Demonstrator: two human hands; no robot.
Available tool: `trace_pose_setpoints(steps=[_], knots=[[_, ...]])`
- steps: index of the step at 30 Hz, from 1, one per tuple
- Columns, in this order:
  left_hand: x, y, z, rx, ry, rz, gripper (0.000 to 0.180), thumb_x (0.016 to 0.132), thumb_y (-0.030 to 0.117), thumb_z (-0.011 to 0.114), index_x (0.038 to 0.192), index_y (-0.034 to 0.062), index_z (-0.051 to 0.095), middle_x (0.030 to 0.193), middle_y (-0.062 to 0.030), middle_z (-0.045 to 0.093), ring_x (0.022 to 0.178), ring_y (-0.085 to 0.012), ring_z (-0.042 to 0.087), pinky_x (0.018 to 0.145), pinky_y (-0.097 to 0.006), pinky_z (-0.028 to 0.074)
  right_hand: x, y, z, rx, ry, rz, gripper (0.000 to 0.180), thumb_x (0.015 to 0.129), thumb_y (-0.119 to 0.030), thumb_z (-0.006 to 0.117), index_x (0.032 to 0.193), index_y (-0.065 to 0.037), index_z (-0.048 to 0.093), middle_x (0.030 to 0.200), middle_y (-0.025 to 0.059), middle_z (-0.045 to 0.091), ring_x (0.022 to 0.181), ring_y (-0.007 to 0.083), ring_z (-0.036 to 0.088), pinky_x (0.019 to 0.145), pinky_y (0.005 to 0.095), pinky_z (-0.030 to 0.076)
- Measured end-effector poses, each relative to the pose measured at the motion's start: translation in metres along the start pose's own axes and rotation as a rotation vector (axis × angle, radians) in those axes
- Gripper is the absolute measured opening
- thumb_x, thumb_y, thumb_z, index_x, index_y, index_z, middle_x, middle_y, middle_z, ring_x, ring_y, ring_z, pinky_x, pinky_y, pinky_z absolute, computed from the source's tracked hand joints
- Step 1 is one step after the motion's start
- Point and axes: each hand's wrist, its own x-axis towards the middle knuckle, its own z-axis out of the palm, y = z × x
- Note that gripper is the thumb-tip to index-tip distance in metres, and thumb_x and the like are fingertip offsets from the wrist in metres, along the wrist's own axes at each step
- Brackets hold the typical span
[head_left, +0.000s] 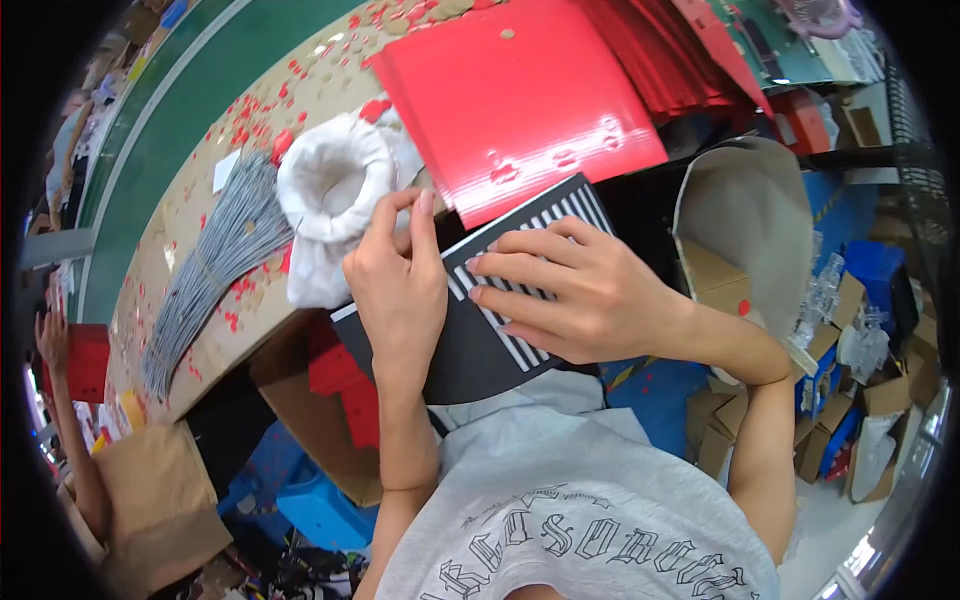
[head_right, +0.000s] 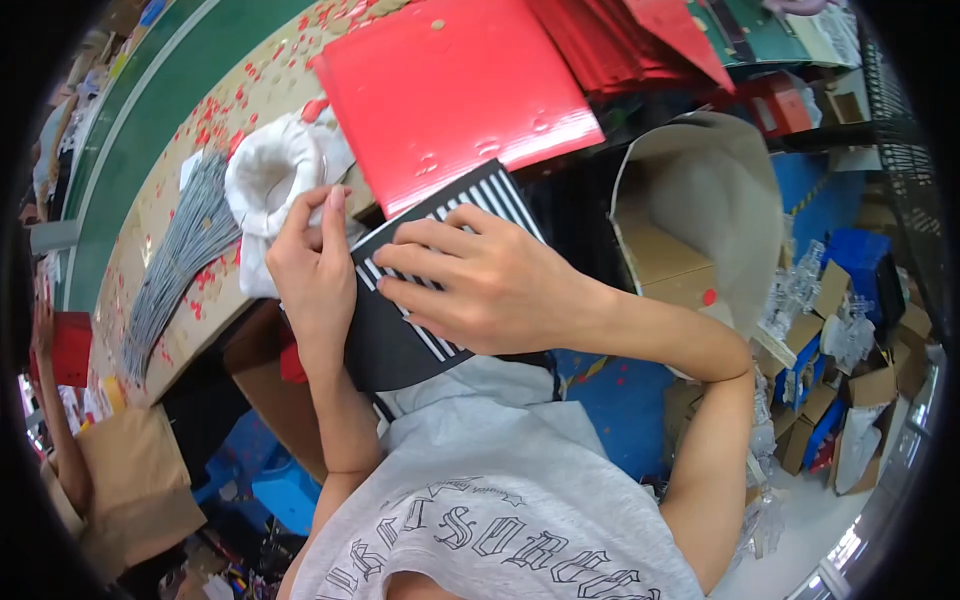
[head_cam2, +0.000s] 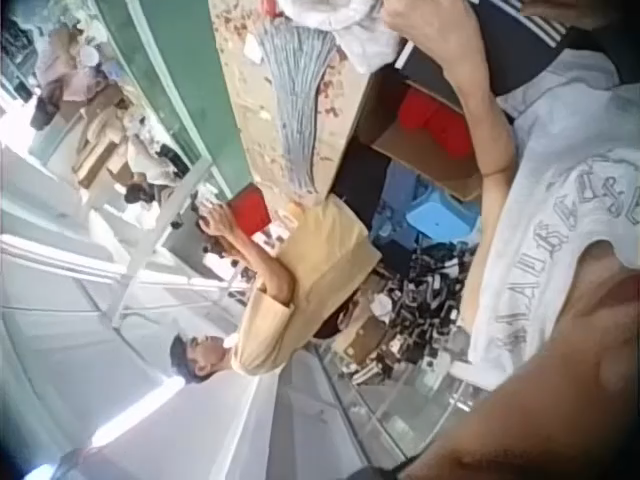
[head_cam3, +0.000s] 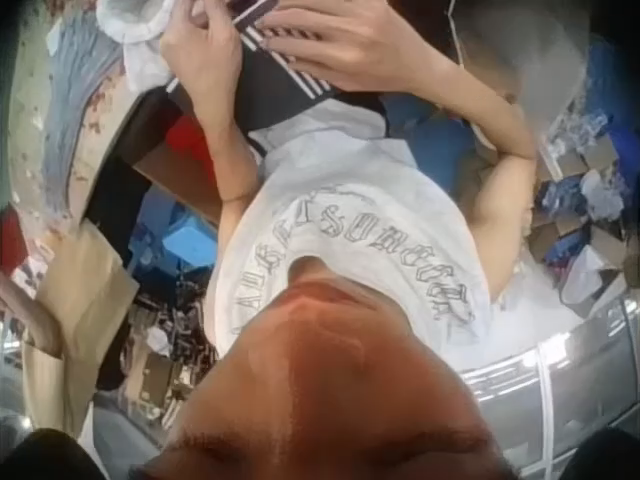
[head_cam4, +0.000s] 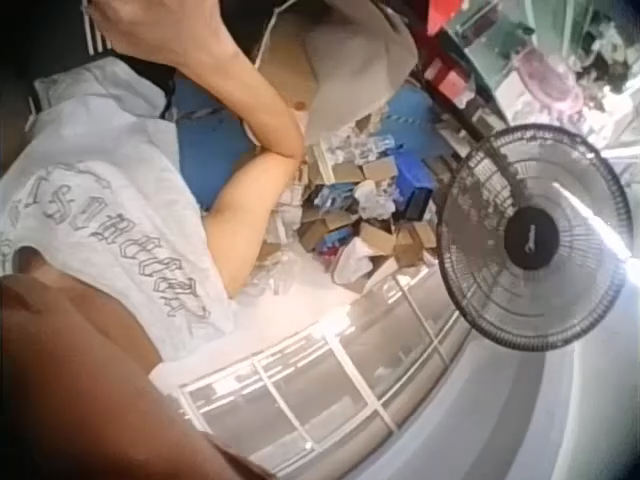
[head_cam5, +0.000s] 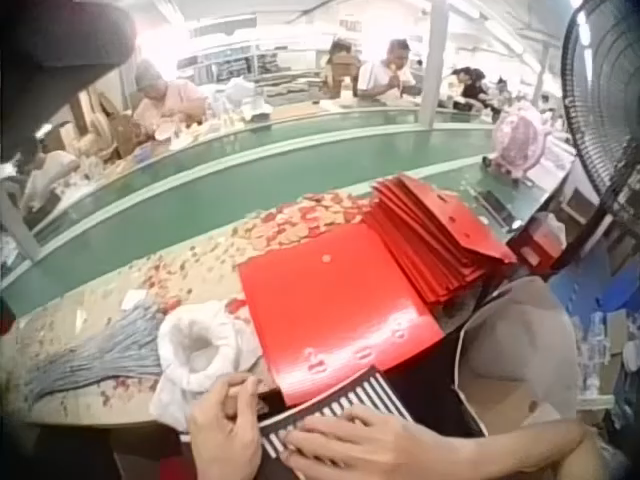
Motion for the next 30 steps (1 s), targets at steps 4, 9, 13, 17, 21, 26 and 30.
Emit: trace_pose_setpoints(steps=[4, 9, 13, 17, 21, 26, 30], knots=[[-0.006, 0.000, 0.002, 0.115, 0.023, 0.009, 0.013, 0.099, 0.012, 0.059, 0.102, 0.0003, 0.064, 0.049, -0.0107, 0.052, 0.043, -0.0129, 0.042, 0.046, -0.035, 0.032, -0.011, 0.003, 0.030, 0.081, 0.134, 0.036, 0.025, 0.072, -0.013, 0.076, 0.095, -0.007, 0.068, 0.104, 0.0061, 0.062, 0.097, 0.0221, 0.062, 0.072, 0.0330, 0.050], [-0.007, 0.011, 0.007, 0.127, 0.068, -0.014, 0.014, 0.099, 0.010, 0.058, 0.108, 0.0025, 0.065, 0.046, -0.0044, 0.045, 0.044, -0.0074, 0.037, 0.044, -0.033, 0.027, -0.015, 0.000, 0.039, 0.082, 0.322, 0.048, 0.016, 0.072, -0.011, 0.075, 0.086, -0.006, 0.069, 0.089, 0.0034, 0.061, 0.086, 0.0193, 0.061, 0.067, 0.0312, 0.049], [-0.007, 0.017, 0.016, 0.106, 0.085, 0.017, 0.014, 0.099, 0.007, 0.058, 0.109, 0.0029, 0.066, 0.047, 0.0002, 0.042, 0.045, -0.0033, 0.035, 0.044, -0.029, 0.024, -0.021, 0.003, 0.032, 0.214, 0.255, 0.146, 0.010, 0.073, -0.009, 0.076, 0.077, -0.004, 0.068, 0.078, 0.0038, 0.057, 0.077, 0.0198, 0.059, 0.065, 0.0327, 0.049], [-0.009, 0.025, 0.019, 0.012, 0.085, -0.010, 0.014, 0.100, 0.008, 0.057, 0.110, 0.0021, 0.066, 0.049, 0.0047, 0.043, 0.047, 0.0006, 0.037, 0.044, -0.024, 0.021, -0.018, 0.007, 0.026, 0.422, 0.271, 0.223, 0.017, 0.071, -0.003, 0.079, 0.083, -0.003, 0.066, 0.082, 0.0062, 0.059, 0.074, 0.0231, 0.059, 0.060, 0.0336, 0.048], [-0.008, 0.023, 0.025, -0.008, 0.081, -0.011, 0.015, 0.101, 0.008, 0.056, 0.110, 0.0010, 0.066, 0.051, 0.0054, 0.044, 0.047, 0.0013, 0.037, 0.044, -0.023, 0.021, -0.028, 0.010, 0.026, 0.428, 0.211, 0.243, 0.015, 0.075, -0.010, 0.077, 0.086, -0.007, 0.067, 0.083, 0.0046, 0.058, 0.078, 0.0222, 0.061, 0.069, 0.0347, 0.049], [-0.004, 0.013, 0.023, -0.038, 0.095, -0.009, 0.016, 0.102, 0.007, 0.054, 0.110, 0.0011, 0.066, 0.051, 0.0057, 0.045, 0.047, 0.0010, 0.034, 0.043, -0.024, 0.020, -0.027, 0.007, 0.033, 0.406, 0.303, 0.235, 0.014, 0.075, -0.011, 0.079, 0.084, -0.007, 0.069, 0.082, 0.0033, 0.059, 0.076, 0.0212, 0.059, 0.068, 0.0341, 0.047], [-0.009, 0.017, 0.025, -0.023, 0.095, -0.034, 0.020, 0.102, 0.006, 0.054, 0.117, 0.0010, 0.066, 0.052, 0.0063, 0.044, 0.047, 0.0006, 0.033, 0.044, -0.024, 0.020, -0.023, 0.011, 0.029, 0.498, 0.278, 0.256, 0.014, 0.072, -0.003, 0.081, 0.081, -0.005, 0.071, 0.081, 0.0042, 0.061, 0.073, 0.0209, 0.055, 0.063, 0.0327, 0.046]])
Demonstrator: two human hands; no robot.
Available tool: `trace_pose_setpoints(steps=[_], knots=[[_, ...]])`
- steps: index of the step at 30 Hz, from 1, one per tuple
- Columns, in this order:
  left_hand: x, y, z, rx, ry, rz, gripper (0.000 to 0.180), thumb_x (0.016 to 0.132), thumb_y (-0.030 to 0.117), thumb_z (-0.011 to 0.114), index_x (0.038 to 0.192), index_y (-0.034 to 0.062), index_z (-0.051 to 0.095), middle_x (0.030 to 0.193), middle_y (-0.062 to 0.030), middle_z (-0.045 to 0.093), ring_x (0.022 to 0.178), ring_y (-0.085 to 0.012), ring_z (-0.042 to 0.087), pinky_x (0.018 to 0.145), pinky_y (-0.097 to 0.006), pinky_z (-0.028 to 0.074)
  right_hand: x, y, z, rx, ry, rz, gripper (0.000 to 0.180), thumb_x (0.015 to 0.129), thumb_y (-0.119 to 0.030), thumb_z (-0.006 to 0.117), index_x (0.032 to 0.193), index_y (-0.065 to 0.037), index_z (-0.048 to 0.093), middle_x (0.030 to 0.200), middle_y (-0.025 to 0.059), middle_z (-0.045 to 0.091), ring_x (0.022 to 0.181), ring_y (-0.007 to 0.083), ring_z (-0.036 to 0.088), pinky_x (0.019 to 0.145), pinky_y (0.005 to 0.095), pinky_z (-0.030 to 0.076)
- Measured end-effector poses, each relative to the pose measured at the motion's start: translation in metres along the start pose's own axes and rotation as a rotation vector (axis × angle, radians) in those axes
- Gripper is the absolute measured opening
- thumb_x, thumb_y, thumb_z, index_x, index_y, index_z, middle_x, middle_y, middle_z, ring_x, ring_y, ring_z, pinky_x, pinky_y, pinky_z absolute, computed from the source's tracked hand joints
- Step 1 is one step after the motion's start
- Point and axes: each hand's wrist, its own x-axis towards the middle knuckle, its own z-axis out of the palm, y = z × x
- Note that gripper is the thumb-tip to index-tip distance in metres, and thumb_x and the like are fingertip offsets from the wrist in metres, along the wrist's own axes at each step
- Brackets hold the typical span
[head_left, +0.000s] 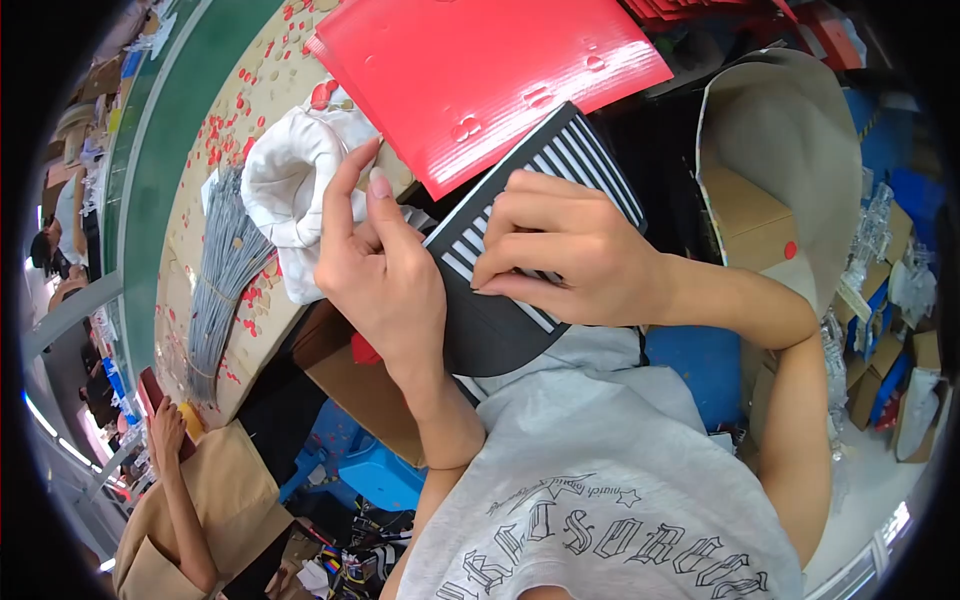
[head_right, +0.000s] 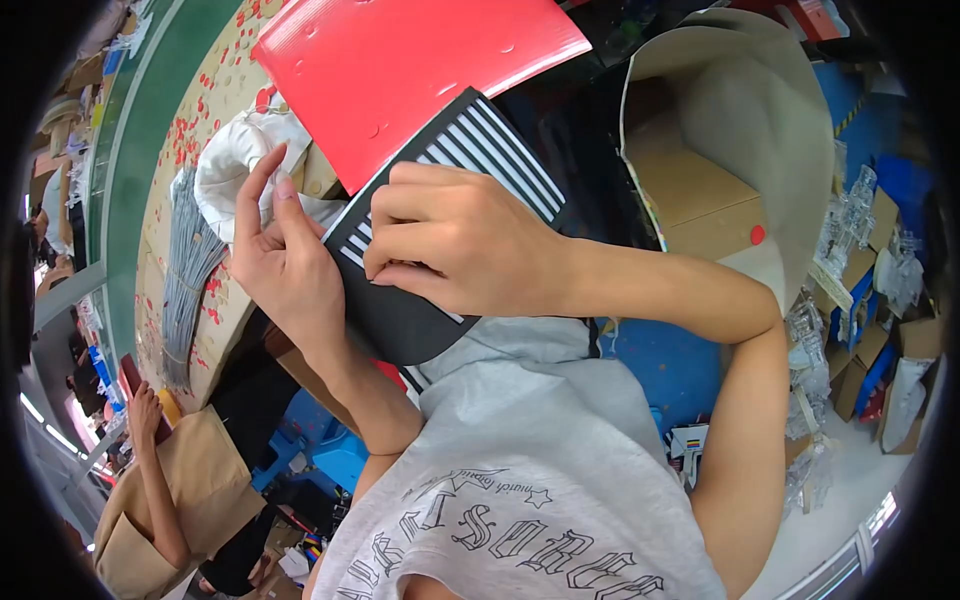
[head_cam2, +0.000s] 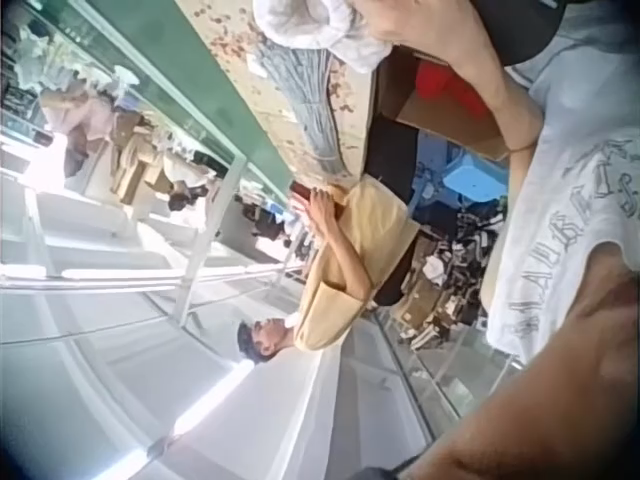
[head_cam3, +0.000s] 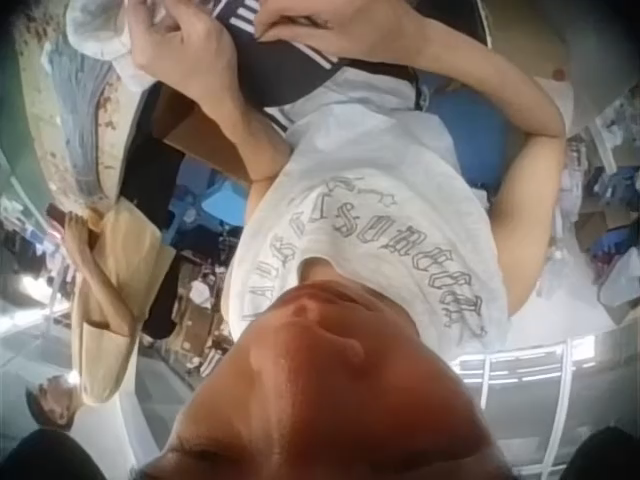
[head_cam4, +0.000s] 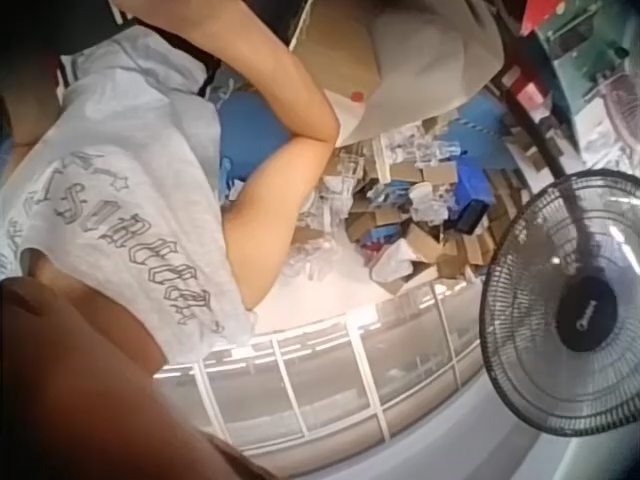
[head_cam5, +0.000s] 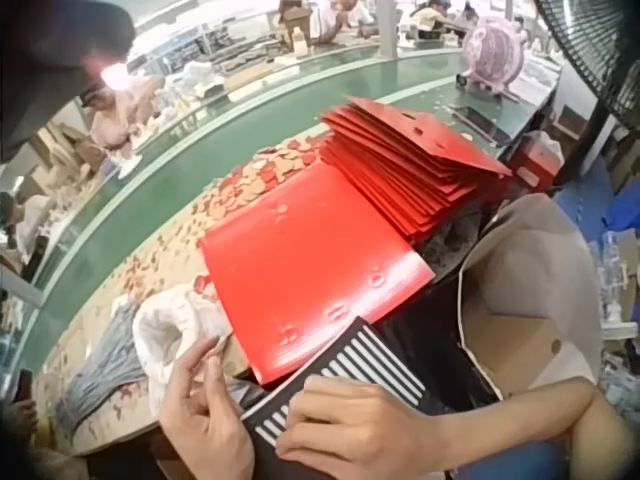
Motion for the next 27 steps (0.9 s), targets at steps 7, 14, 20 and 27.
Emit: trace_pose_setpoints(steps=[7, 14, 20, 27], knots=[[-0.005, -0.023, 0.007, 0.202, -0.338, 0.175, 0.044, 0.096, 0.001, 0.056, 0.140, 0.0055, 0.055, 0.052, -0.0191, 0.050, 0.042, -0.0262, 0.052, 0.047, -0.038, 0.041, 0.048, 0.009, -0.059, -0.072, -0.046, 0.034, 0.014, 0.077, -0.001, 0.076, 0.089, -0.001, 0.068, 0.086, 0.0069, 0.066, 0.087, 0.0202, 0.064, 0.078, 0.0320, 0.050], [-0.021, -0.008, -0.001, 0.053, -0.637, 0.089, 0.040, 0.091, 0.005, 0.065, 0.131, 0.0110, 0.064, 0.059, -0.0205, 0.056, 0.050, -0.0347, 0.060, 0.051, -0.042, 0.046, 0.101, 0.073, -0.054, -0.246, -0.228, 0.153, 0.009, 0.085, -0.009, 0.070, 0.091, -0.003, 0.071, 0.104, 0.0062, 0.069, 0.096, 0.0162, 0.066, 0.084, 0.0288, 0.051], [-0.020, -0.018, 0.013, 0.365, -0.479, 0.246, 0.061, 0.093, 0.014, 0.064, 0.148, 0.0029, 0.042, 0.050, -0.0161, 0.053, 0.043, -0.0324, 0.056, 0.047, -0.044, 0.046, 0.106, 0.084, -0.045, -0.271, -0.371, 0.204, 0.008, 0.085, -0.008, 0.070, 0.088, 0.000, 0.070, 0.100, 0.0064, 0.068, 0.090, 0.0178, 0.067, 0.081, 0.0305, 0.054], [-0.015, -0.017, 0.019, 0.522, -0.421, 0.277, 0.056, 0.093, 0.013, 0.062, 0.147, 0.0075, 0.046, 0.051, -0.0158, 0.054, 0.045, -0.0333, 0.058, 0.048, -0.045, 0.046, 0.109, 0.089, -0.043, -0.221, -0.374, 0.277, 0.017, 0.084, -0.018, 0.074, 0.087, -0.001, 0.073, 0.093, 0.0094, 0.068, 0.086, 0.0230, 0.068, 0.079, 0.0350, 0.054]])
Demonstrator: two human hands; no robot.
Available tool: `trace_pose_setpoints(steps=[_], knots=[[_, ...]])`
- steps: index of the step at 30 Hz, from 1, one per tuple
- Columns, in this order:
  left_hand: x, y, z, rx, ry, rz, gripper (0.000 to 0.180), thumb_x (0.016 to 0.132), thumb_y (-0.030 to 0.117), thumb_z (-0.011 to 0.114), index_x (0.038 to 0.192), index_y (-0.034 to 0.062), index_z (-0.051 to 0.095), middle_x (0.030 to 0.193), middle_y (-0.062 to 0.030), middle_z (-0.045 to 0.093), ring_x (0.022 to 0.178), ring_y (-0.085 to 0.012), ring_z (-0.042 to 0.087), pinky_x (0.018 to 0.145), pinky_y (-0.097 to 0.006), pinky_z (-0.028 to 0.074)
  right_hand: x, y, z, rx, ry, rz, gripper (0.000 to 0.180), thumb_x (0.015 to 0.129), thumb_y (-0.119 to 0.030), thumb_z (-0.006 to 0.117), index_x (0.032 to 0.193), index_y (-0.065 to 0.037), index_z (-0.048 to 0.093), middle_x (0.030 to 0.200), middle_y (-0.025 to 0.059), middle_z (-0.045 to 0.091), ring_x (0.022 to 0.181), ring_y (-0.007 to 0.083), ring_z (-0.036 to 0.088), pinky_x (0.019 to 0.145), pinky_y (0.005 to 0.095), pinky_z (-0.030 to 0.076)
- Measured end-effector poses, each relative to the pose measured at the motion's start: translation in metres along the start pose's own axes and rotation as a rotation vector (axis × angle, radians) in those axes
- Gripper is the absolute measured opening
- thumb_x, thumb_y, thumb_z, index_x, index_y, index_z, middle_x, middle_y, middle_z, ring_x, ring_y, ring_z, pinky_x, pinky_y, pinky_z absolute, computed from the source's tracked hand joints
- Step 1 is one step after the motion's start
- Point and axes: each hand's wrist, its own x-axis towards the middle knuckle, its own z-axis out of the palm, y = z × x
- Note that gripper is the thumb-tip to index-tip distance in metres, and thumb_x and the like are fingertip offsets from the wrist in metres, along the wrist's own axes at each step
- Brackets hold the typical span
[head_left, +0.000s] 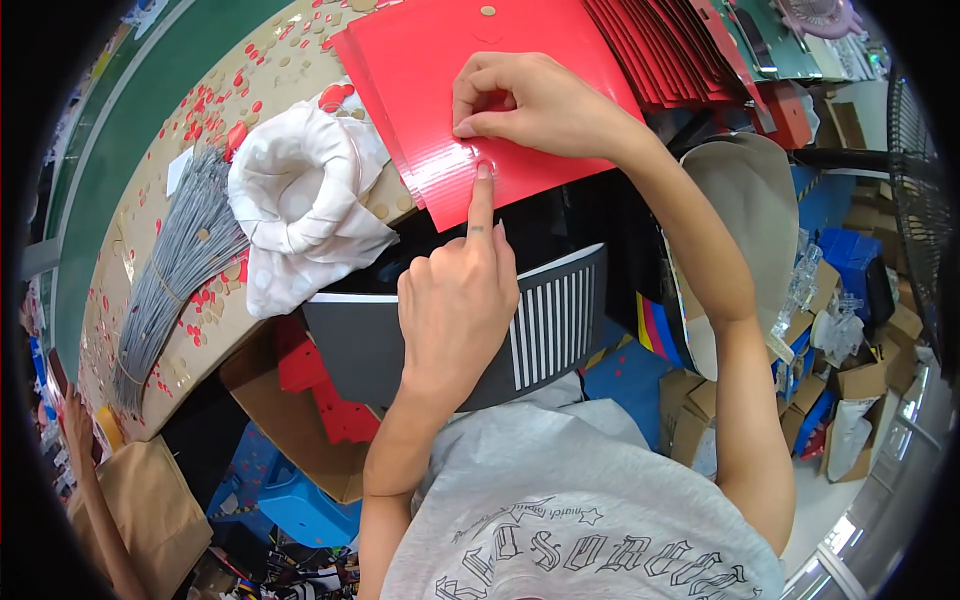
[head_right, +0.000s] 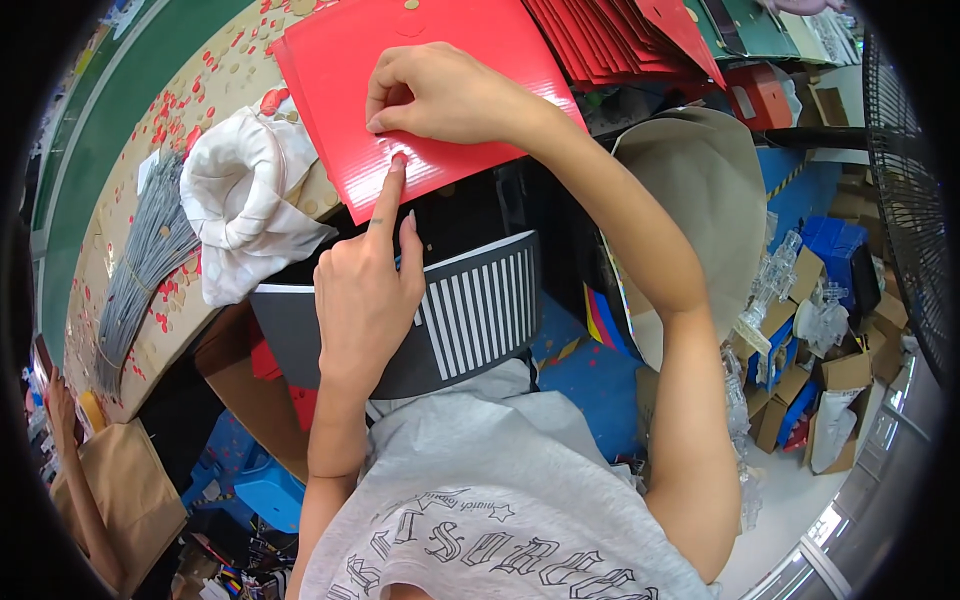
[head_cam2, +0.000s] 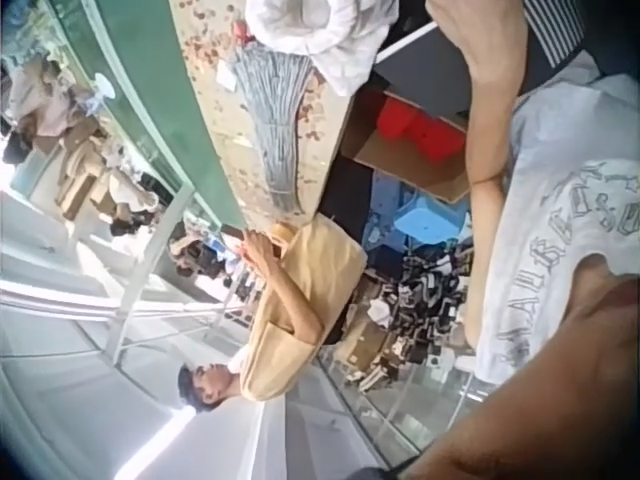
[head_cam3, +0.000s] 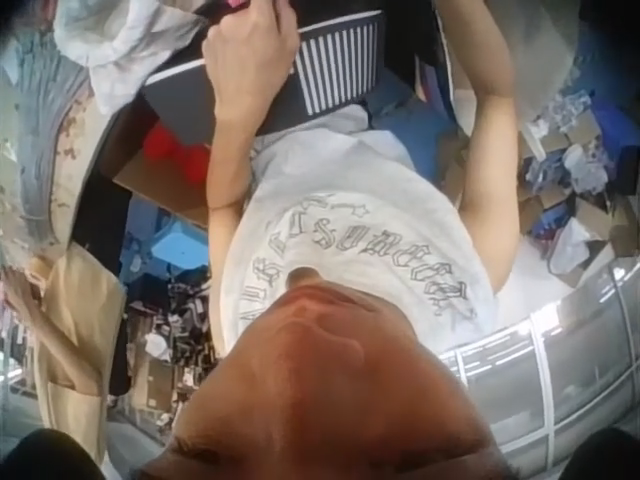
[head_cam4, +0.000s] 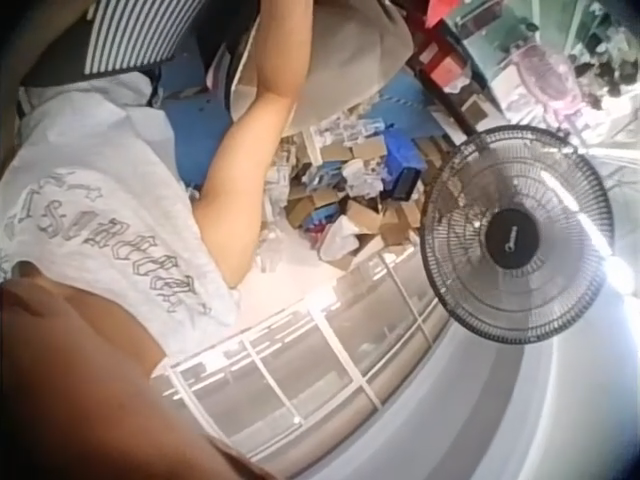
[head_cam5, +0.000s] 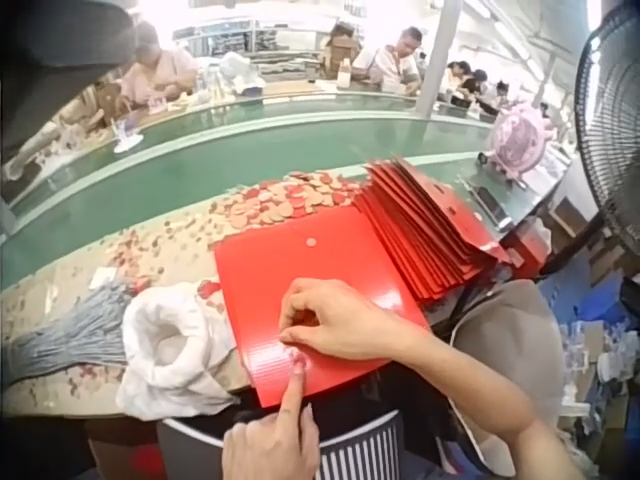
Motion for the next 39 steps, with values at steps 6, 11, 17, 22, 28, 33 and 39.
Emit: trace_pose_setpoints(steps=[6, 11, 17, 22, 28, 33, 39], knots=[[0.004, -0.003, 0.001, 0.059, 0.087, 0.066, 0.046, 0.089, 0.013, 0.063, 0.133, -0.0003, 0.059, 0.051, -0.0117, 0.058, 0.042, -0.0283, 0.061, 0.041, -0.040, 0.048, -0.002, -0.005, 0.005, -0.070, 0.073, -0.054, 0.020, 0.084, -0.020, 0.074, 0.090, -0.001, 0.073, 0.097, 0.0104, 0.067, 0.088, 0.0240, 0.068, 0.082, 0.0364, 0.055], [0.008, -0.006, 0.009, 0.029, 0.177, 0.081, 0.038, 0.088, 0.013, 0.065, 0.124, 0.0003, 0.067, 0.052, -0.0107, 0.059, 0.042, -0.0271, 0.060, 0.041, -0.038, 0.048, -0.001, 0.017, -0.007, -0.578, 0.349, -0.132, 0.031, 0.089, -0.024, 0.072, 0.115, -0.007, 0.070, 0.117, 0.0099, 0.065, 0.107, 0.0265, 0.064, 0.090, 0.0366, 0.054], [0.012, -0.011, 0.011, -0.065, 0.258, 0.097, 0.035, 0.085, 0.013, 0.070, 0.119, 0.0021, 0.071, 0.053, -0.0092, 0.059, 0.041, -0.0258, 0.059, 0.041, -0.037, 0.048, 0.000, 0.034, -0.003, -0.782, 0.408, -0.108, 0.029, 0.092, -0.025, 0.066, 0.116, -0.009, 0.071, 0.122, 0.0081, 0.062, 0.113, 0.0249, 0.059, 0.087, 0.0391, 0.051], [0.010, -0.013, 0.009, -0.094, 0.255, 0.088, 0.034, 0.085, 0.012, 0.070, 0.118, 0.0050, 0.071, 0.053, -0.0085, 0.058, 0.041, -0.0258, 0.058, 0.042, -0.038, 0.047, -0.002, 0.033, 0.003, -0.862, 0.466, -0.093, 0.031, 0.091, -0.027, 0.065, 0.115, -0.009, 0.071, 0.124, 0.0102, 0.060, 0.110, 0.0253, 0.058, 0.079, 0.0394, 0.049], [0.009, -0.016, 0.014, -0.114, 0.280, 0.091, 0.034, 0.086, 0.013, 0.070, 0.119, 0.0050, 0.071, 0.052, -0.0089, 0.058, 0.042, -0.0264, 0.059, 0.043, -0.039, 0.048, 0.015, 0.029, 0.001, -0.862, 0.475, 0.011, 0.032, 0.089, -0.024, 0.067, 0.116, -0.008, 0.069, 0.128, 0.0144, 0.056, 0.109, 0.0303, 0.060, 0.084, 0.0416, 0.054], [0.012, -0.014, 0.010, -0.099, 0.279, 0.093, 0.033, 0.087, 0.015, 0.069, 0.118, 0.0055, 0.072, 0.057, -0.0112, 0.062, 0.044, -0.0274, 0.061, 0.045, -0.039, 0.049, 0.031, 0.042, -0.018, -0.887, 0.442, -0.047, 0.029, 0.095, -0.026, 0.061, 0.118, -0.010, 0.070, 0.126, 0.0091, 0.060, 0.112, 0.0266, 0.061, 0.094, 0.0413, 0.053], [0.011, -0.015, 0.010, -0.138, 0.276, 0.074, 0.035, 0.086, 0.021, 0.073, 0.117, 0.0061, 0.072, 0.057, -0.0106, 0.062, 0.044, -0.0274, 0.061, 0.045, -0.038, 0.050, 0.045, 0.041, -0.034, -1.073, 0.180, -0.126, 0.027, 0.097, -0.025, 0.059, 0.115, -0.008, 0.070, 0.127, 0.0063, 0.060, 0.115, 0.0226, 0.060, 0.100, 0.0373, 0.050]])
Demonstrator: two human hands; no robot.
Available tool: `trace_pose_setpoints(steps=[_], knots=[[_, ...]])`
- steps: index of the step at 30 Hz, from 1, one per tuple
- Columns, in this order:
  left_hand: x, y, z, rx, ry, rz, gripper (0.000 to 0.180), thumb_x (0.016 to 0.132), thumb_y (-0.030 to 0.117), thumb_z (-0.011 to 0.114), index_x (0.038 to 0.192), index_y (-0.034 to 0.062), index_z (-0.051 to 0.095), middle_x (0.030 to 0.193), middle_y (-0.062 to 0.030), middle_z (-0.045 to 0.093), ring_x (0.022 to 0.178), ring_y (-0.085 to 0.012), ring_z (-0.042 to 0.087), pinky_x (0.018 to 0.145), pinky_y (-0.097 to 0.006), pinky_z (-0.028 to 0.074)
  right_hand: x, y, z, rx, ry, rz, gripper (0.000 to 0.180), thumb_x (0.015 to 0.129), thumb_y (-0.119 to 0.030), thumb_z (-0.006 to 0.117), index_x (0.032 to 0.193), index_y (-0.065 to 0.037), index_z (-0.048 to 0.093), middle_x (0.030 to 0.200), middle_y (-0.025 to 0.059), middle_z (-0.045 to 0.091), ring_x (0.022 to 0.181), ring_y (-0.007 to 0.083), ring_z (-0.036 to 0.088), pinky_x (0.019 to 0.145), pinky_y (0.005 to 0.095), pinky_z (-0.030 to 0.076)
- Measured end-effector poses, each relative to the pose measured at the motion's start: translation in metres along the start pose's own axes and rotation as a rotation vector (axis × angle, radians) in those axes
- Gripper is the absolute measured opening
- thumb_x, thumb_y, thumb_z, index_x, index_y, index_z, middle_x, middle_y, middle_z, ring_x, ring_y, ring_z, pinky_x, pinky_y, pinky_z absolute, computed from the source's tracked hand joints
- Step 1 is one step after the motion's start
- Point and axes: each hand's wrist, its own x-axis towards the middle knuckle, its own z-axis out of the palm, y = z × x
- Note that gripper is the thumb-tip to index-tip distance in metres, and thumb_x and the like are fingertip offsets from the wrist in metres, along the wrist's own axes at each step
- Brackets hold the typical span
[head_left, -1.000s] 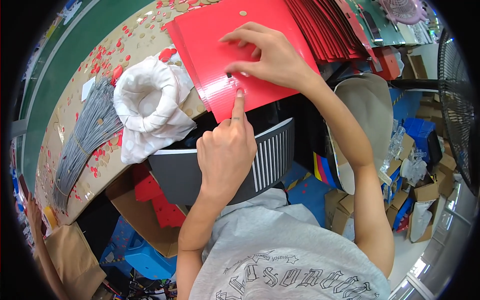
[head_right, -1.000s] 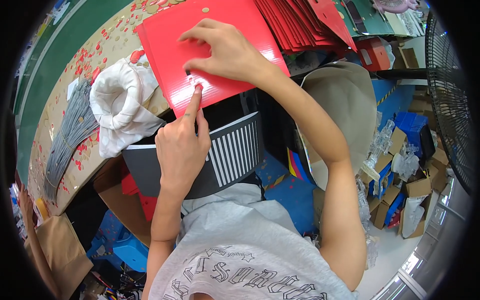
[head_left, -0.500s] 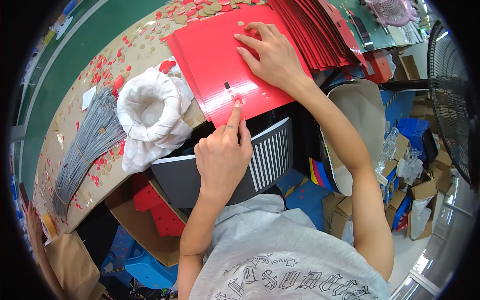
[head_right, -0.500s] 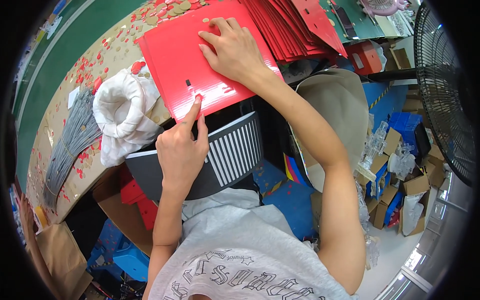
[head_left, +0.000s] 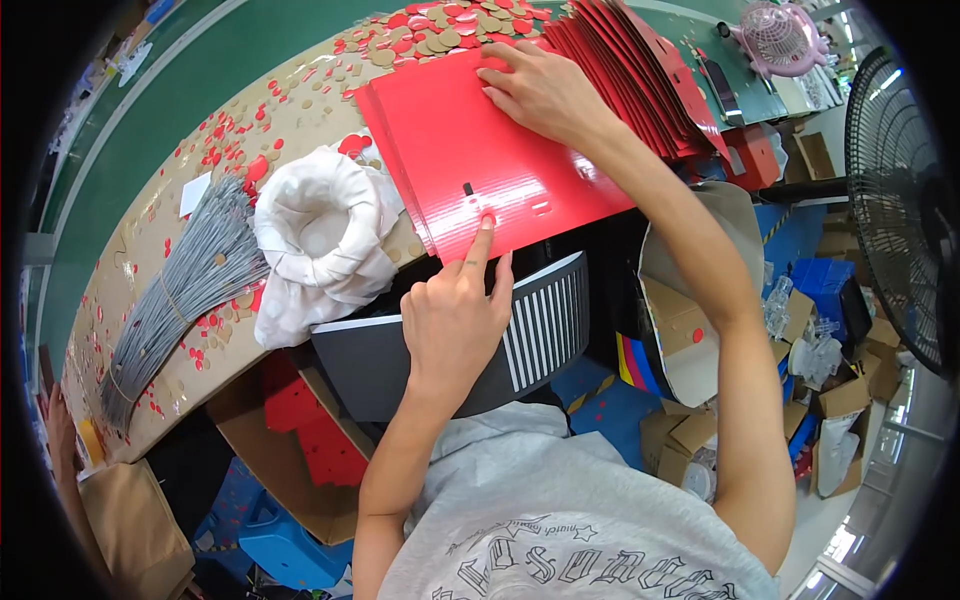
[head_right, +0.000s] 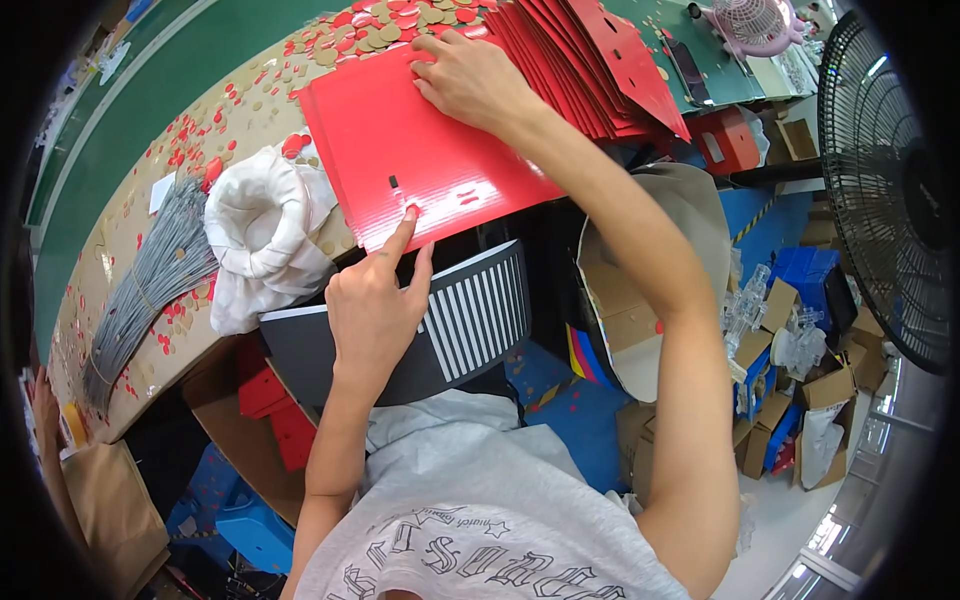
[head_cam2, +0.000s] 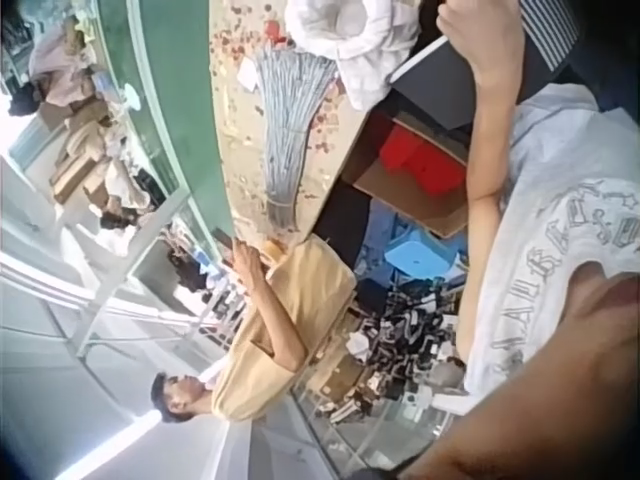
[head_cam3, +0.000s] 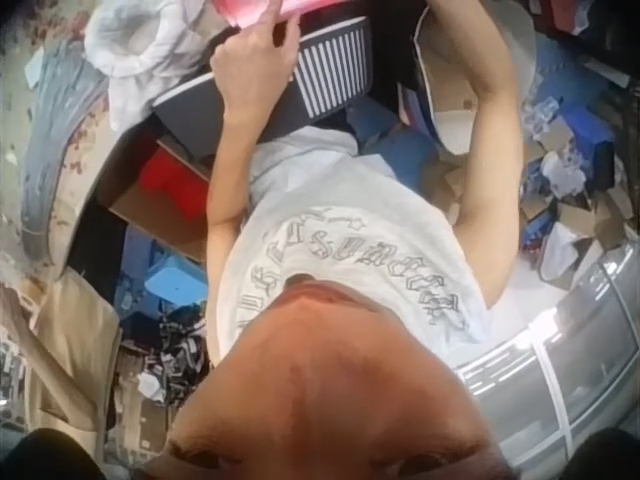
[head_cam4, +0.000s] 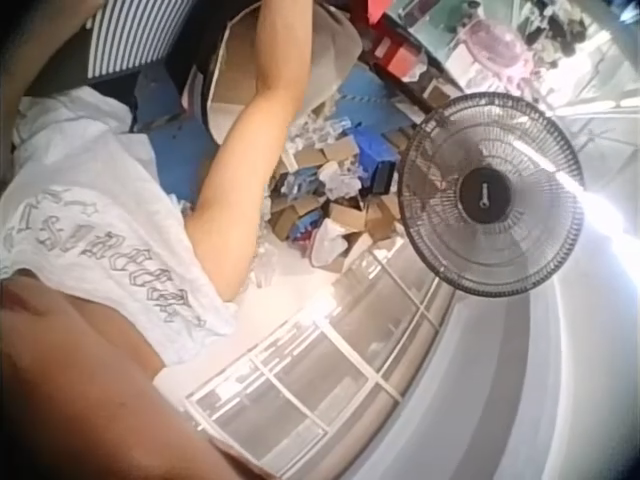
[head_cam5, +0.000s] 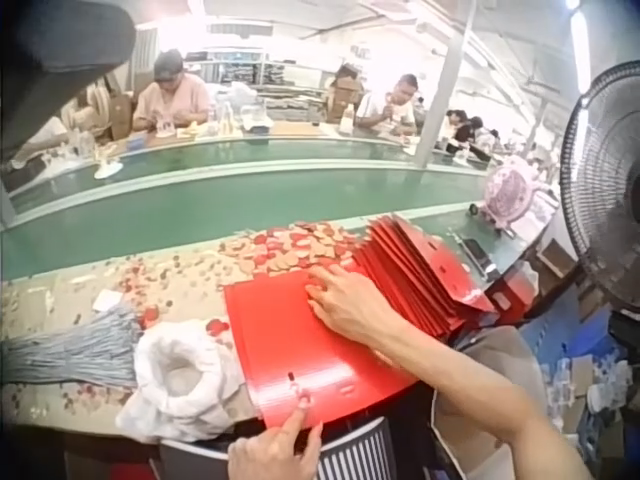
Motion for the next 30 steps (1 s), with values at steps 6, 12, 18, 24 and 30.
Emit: trace_pose_setpoints(steps=[6, 12, 18, 24, 30], knots=[[-0.007, -0.004, 0.011, 0.122, 0.065, 0.054, 0.040, 0.085, 0.025, 0.075, 0.122, 0.0101, 0.071, 0.054, -0.0075, 0.057, 0.041, -0.0255, 0.059, 0.042, -0.037, 0.047, 0.005, 0.020, 0.002, 0.256, 0.155, -0.051, 0.034, 0.089, -0.023, 0.064, 0.118, -0.005, 0.066, 0.127, 0.0137, 0.060, 0.118, 0.0293, 0.059, 0.098, 0.0415, 0.050], [-0.008, -0.006, 0.012, 0.167, 0.078, 0.072, 0.039, 0.086, 0.023, 0.075, 0.123, 0.0118, 0.070, 0.059, -0.0080, 0.060, 0.043, -0.0252, 0.059, 0.042, -0.037, 0.045, 0.015, 0.027, -0.006, 0.478, -0.134, 0.067, 0.045, 0.087, -0.022, 0.067, 0.128, -0.005, 0.059, 0.131, 0.0146, 0.057, 0.123, 0.0328, 0.054, 0.108, 0.0405, 0.043], [-0.009, -0.004, 0.013, 0.210, 0.082, 0.096, 0.037, 0.088, 0.021, 0.074, 0.124, 0.0130, 0.070, 0.060, -0.0079, 0.061, 0.044, -0.0258, 0.059, 0.043, -0.038, 0.045, 0.029, 0.026, -0.006, 0.428, -0.154, 0.019, 0.043, 0.077, -0.015, 0.068, 0.119, -0.004, 0.063, 0.123, 0.0125, 0.059, 0.116, 0.0310, 0.057, 0.102, 0.0399, 0.046], [-0.007, -0.005, 0.013, 0.189, 0.087, 0.105, 0.036, 0.088, 0.021, 0.074, 0.122, 0.0121, 0.070, 0.060, -0.0082, 0.062, 0.044, -0.0270, 0.059, 0.043, -0.038, 0.045, 0.043, 0.023, -0.009, 0.379, -0.190, 0.006, 0.036, 0.074, -0.011, 0.068, 0.106, 0.000, 0.057, 0.114, 0.0127, 0.058, 0.111, 0.0291, 0.058, 0.088, 0.0369, 0.055], [-0.007, -0.003, 0.008, 0.161, 0.109, 0.102, 0.030, 0.088, 0.020, 0.074, 0.115, 0.0078, 0.072, 0.062, -0.0089, 0.064, 0.046, -0.0272, 0.060, 0.044, -0.037, 0.047, 0.046, 0.020, -0.024, 0.409, -0.073, 0.034, 0.038, 0.074, -0.005, 0.068, 0.110, -0.001, 0.054, 0.113, 0.0126, 0.061, 0.107, 0.0290, 0.061, 0.086, 0.0365, 0.057]])
